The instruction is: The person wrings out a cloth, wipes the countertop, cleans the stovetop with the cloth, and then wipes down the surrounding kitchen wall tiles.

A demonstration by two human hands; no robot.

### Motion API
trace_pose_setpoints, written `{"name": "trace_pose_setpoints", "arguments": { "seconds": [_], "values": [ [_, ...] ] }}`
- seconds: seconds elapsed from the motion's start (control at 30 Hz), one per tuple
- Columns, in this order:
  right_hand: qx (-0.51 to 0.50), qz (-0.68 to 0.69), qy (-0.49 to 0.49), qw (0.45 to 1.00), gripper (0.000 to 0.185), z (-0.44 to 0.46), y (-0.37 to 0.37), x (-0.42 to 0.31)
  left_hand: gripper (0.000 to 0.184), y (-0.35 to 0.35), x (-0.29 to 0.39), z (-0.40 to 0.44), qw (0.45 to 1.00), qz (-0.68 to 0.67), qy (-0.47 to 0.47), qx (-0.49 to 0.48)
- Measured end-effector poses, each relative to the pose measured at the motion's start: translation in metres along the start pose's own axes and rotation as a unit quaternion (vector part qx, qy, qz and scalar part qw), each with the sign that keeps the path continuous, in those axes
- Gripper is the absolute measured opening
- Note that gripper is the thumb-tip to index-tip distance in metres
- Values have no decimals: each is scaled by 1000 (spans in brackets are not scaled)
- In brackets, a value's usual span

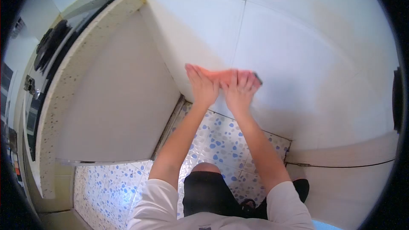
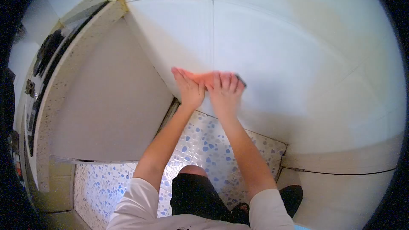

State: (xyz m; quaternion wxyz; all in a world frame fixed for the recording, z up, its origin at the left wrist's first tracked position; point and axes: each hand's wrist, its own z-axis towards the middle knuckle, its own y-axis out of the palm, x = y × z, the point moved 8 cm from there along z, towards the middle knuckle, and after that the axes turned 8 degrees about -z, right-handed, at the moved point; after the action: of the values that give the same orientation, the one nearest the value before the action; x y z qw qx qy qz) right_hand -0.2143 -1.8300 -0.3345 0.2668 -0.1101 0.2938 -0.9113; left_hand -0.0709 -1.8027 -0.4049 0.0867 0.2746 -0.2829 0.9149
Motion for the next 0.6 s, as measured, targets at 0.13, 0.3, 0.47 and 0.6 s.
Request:
{"name": "trace_pose_setpoints", "arguments": {
  "seconds": [0.13,0.3,0.47,0.6],
  "values": [
    [138,9,-51,989,75,117,-55,-48,94,-86,41,125,990,25,112,87],
    [90,14,-80,993,72,215,-113,-89,90,-149,58,197,989,6,104,102],
    [95,-3,-233,968,67,207,-89,-122,89,-127,47,171,990,-37,34,131],
    [110,-15,-318,942,59,199,-78,-147,84,-119,31,160,987,-40,35,153]
  ]
}}
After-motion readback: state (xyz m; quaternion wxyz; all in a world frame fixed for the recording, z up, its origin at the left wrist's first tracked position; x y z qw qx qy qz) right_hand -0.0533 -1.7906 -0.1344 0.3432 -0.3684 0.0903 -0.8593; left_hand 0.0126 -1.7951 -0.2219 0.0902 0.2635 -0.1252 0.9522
